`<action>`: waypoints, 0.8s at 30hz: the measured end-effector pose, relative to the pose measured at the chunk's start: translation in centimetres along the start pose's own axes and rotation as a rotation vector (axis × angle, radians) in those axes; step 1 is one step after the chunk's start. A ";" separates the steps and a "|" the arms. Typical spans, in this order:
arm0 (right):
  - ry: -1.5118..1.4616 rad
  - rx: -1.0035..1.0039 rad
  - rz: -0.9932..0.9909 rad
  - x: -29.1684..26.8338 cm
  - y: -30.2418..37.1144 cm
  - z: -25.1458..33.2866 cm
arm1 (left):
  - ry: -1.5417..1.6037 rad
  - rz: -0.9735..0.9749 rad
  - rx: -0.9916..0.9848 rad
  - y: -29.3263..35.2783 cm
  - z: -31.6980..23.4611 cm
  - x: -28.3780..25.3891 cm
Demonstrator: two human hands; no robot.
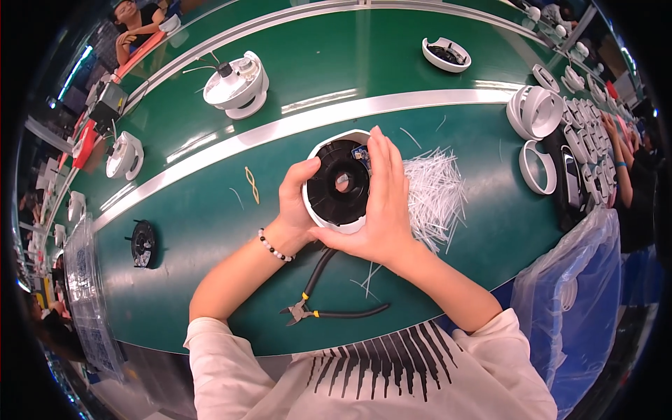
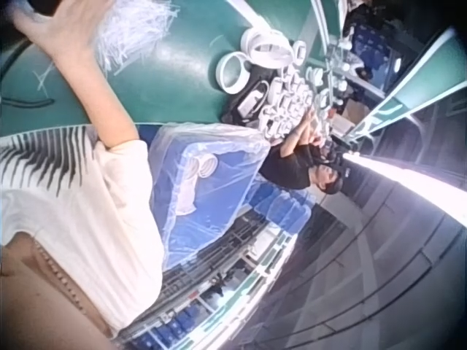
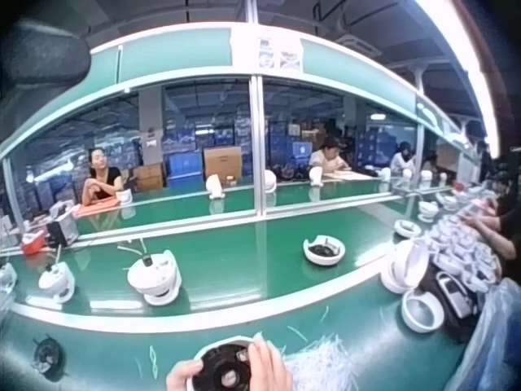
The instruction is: Assembling lighting fixture components on a production line using pliers to trim wires.
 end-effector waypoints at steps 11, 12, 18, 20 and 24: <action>-0.251 -0.245 0.689 1.7 3.4 7.2 | -0.123 -0.485 0.034 -13.3 -5.0 -4.8; -0.252 -0.279 0.873 2.1 4.9 8.3 | -0.079 -0.504 0.096 -14.8 -6.1 -6.0; 0.050 -0.428 1.188 2.7 8.6 6.9 | -0.026 -0.563 0.197 -17.7 -10.1 -10.9; 0.085 -0.453 1.193 2.4 8.2 7.0 | 0.011 -0.501 0.231 -17.8 -10.4 -10.6; 0.087 -0.488 1.165 2.0 8.0 6.7 | 0.074 -0.463 0.373 -16.2 -10.0 -10.4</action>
Point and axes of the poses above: each hand's wrist, its own y-axis away from the middle knuckle, its own x-axis out of the palm, z = x × y, the point moved 8 cm from there along -y, towards the middle knuckle, and after that the axes turned 12 degrees about -z, right-handed, at the moved point
